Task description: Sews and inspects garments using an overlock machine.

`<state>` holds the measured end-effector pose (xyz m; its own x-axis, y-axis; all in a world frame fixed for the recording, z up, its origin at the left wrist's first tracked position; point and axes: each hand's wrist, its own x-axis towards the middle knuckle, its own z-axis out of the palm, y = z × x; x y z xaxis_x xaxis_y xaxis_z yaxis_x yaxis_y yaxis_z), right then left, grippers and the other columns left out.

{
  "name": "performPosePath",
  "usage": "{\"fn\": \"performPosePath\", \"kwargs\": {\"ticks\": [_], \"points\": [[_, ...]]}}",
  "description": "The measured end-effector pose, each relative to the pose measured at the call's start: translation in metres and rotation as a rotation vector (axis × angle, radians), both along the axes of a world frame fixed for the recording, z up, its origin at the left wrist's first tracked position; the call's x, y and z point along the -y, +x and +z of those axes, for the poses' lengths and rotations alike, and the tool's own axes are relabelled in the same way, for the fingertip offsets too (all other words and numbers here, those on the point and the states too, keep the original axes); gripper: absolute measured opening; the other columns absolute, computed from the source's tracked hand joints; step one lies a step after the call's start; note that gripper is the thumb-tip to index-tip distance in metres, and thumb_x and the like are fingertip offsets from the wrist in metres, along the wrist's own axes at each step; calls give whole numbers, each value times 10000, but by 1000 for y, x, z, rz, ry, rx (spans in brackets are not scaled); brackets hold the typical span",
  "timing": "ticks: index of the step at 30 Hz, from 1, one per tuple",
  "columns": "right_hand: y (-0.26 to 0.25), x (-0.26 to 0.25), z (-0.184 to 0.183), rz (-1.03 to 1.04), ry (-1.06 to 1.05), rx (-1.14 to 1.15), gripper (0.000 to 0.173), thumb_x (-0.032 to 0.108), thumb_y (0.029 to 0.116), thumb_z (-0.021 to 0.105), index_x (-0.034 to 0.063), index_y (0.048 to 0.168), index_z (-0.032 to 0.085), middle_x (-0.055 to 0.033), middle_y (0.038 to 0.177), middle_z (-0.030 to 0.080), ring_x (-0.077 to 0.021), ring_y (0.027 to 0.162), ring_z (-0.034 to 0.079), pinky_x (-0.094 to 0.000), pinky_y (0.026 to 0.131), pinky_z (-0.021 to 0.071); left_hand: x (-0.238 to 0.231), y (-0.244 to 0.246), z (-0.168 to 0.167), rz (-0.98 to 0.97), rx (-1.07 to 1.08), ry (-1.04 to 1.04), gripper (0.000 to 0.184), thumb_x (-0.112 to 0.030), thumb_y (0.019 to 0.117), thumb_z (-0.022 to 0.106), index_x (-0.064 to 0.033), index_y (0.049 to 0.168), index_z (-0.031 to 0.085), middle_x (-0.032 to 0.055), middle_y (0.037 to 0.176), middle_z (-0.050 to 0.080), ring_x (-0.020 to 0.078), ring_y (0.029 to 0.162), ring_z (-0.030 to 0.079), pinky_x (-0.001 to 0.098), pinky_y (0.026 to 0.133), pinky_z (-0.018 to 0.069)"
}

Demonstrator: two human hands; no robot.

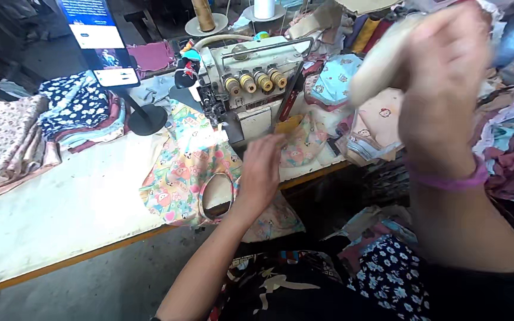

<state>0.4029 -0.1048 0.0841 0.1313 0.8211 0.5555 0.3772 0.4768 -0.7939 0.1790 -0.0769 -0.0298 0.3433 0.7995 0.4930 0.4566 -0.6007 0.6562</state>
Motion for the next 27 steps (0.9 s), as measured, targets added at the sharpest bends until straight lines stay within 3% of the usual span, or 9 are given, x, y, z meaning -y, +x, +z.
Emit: {"fn": "performPosePath", "kwargs": {"ticks": [2,4,6,8,11,13,15,21,27], "points": [[-31,14,-11,326,-251,58,192,248,1084,442,120,1024,572,38,756,592,-19,606,581,-191,530,509,19,-23,34,-19,177,-103,417,-203,1098,418,23,1439,499,186,1406,568,247,1278,558,408,1052,467],[-59,16,-35,631,-518,-19,212,218,1058,450,137,940,605,70,690,563,3,581,534,-168,537,464,36,-49,45,-137,293,-356,566,-372,1094,421,-27,1540,378,89,1442,557,114,1286,549,331,1061,463],[-81,16,-58,777,-713,-115,230,181,1046,424,140,915,609,92,697,565,26,626,537,-152,609,465,51,-70,40,-194,416,-682,469,-283,1004,613,-46,1406,561,-21,1114,704,25,987,651,256,893,539],[-98,18,-72,826,-812,-187,236,167,1036,402,149,907,599,94,713,606,33,664,580,-154,651,491,61,-88,38,-149,484,-923,168,-64,915,700,-46,1082,715,-53,833,728,12,760,679,210,744,576],[-117,24,-79,862,-861,-235,204,165,1033,422,157,927,596,105,750,632,44,705,600,-146,678,498,71,-116,33,-141,586,-1008,154,-9,912,659,-120,859,751,-79,774,730,-12,717,674,178,704,564],[-126,31,-79,890,-859,-216,98,165,984,547,125,1025,627,105,822,659,38,744,619,-156,705,519,73,-127,27,-190,695,-1032,208,-7,945,610,-145,855,736,-76,788,732,-17,713,672,169,698,562],[-135,36,-83,878,-850,-196,151,146,923,685,95,1060,648,107,807,705,31,722,659,-159,680,551,71,-134,22,-229,767,-1058,213,-21,978,575,-141,887,727,-54,809,739,8,729,690,195,720,584],[-143,44,-95,697,-739,-192,87,127,922,710,72,984,686,101,765,699,34,689,650,-153,656,545,64,-152,10,-243,750,-989,200,-45,987,579,-144,949,749,-81,846,748,3,770,698,200,759,587],[-160,51,-101,645,-673,-292,53,105,929,695,57,947,709,97,757,702,52,690,646,-138,651,542,35,-152,49,160,35,-217,125,-145,950,699,-50,998,766,-44,809,695,-66,642,557,114,603,462]]}}
